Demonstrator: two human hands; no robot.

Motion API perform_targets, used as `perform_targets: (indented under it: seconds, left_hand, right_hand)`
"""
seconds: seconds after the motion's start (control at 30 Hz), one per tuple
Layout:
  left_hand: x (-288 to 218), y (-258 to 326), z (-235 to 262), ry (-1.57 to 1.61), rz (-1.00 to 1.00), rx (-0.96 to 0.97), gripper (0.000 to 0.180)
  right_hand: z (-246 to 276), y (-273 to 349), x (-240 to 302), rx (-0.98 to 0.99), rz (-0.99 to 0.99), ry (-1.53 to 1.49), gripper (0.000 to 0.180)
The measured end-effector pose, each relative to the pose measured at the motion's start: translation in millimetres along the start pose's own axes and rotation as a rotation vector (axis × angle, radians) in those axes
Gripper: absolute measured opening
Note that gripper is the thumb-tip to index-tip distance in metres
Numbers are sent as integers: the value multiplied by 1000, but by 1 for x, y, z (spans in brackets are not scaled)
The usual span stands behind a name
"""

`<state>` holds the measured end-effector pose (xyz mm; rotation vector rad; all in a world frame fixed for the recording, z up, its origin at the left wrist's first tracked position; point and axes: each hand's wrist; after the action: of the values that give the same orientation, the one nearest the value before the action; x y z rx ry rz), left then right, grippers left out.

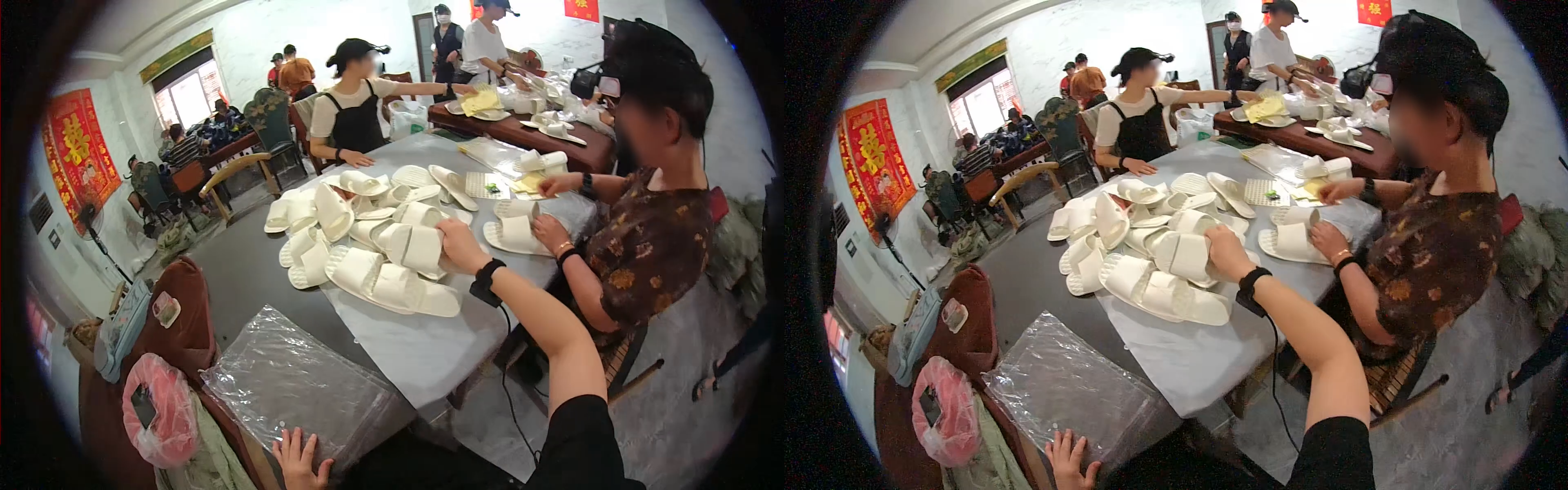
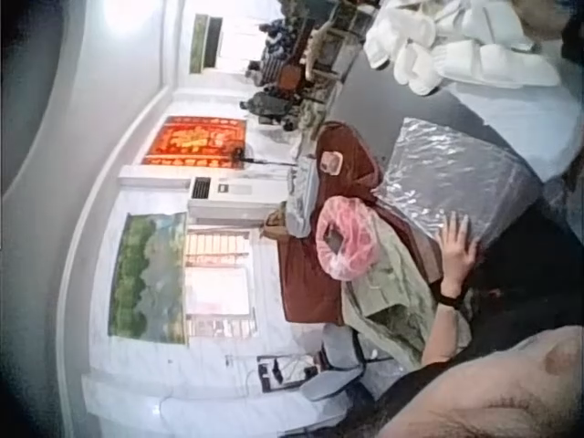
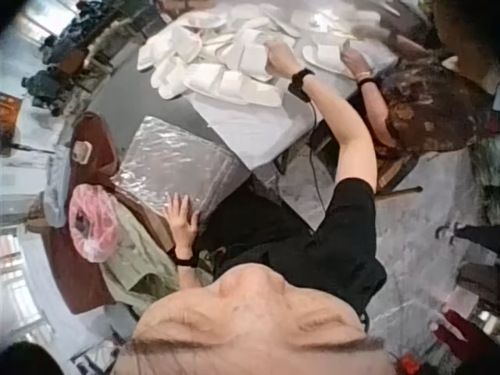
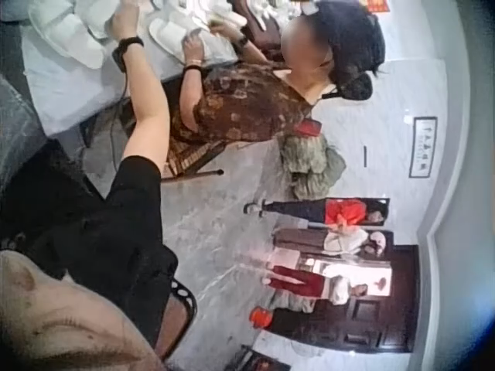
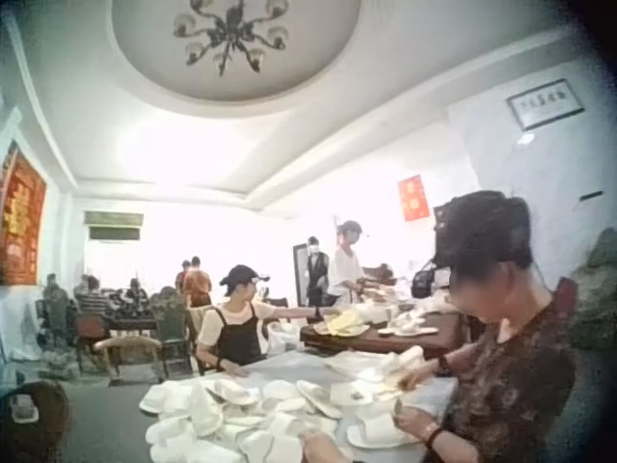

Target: Picking up pairs of slippers and placing them into a large collection bag.

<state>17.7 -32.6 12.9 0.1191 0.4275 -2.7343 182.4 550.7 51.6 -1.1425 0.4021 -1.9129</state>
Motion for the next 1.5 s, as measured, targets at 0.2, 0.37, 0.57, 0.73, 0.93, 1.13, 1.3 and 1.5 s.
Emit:
perform_targets:
  seconds: [0.2, 0.37, 0.57, 0.73, 0.93, 1.13, 1.3, 1.5]
  left_hand:
    - [6, -4, 2, -15, 1, 27, 56]
    - [7, -8, -1, -25, -24, 16, 54]
    - [8, -6, -3, 22, 91, 80, 56]
    - [13, 1, -7, 5, 80, 80, 61]
    - [8, -5, 5, 37, 62, 126, 74]
    - [9, -10, 10, 91, 48, 162, 63]
    - [8, -8, 13, 31, 40, 103, 56]
    - [16, -8, 7, 108, 50, 21, 68]
  right_hand:
    - [-35, 3, 6, 163, -432, -57, 13]
    - [-47, 2, -16, -128, -279, 87, 17]
    - [-39, 30, 19, -200, -175, -98, 27]
    - [-41, 76, 41, 200, -97, -2, 21]
    - [-72, 64, 48, 336, 8, 135, 16]
    - [-84, 66, 28, 145, 29, 151, 9]
    - [-13, 94, 71, 198, -132, -95, 11]
    - [54, 130, 129, 198, -348, -611, 37]
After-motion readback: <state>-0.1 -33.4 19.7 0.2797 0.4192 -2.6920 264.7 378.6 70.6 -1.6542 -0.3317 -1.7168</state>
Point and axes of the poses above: each hand's wrist, its own y-axis away from the middle knuckle, its own z-axis out of the back of the hand, x = y × z, and after that the axes turned 9 degrees about -y, right-handed
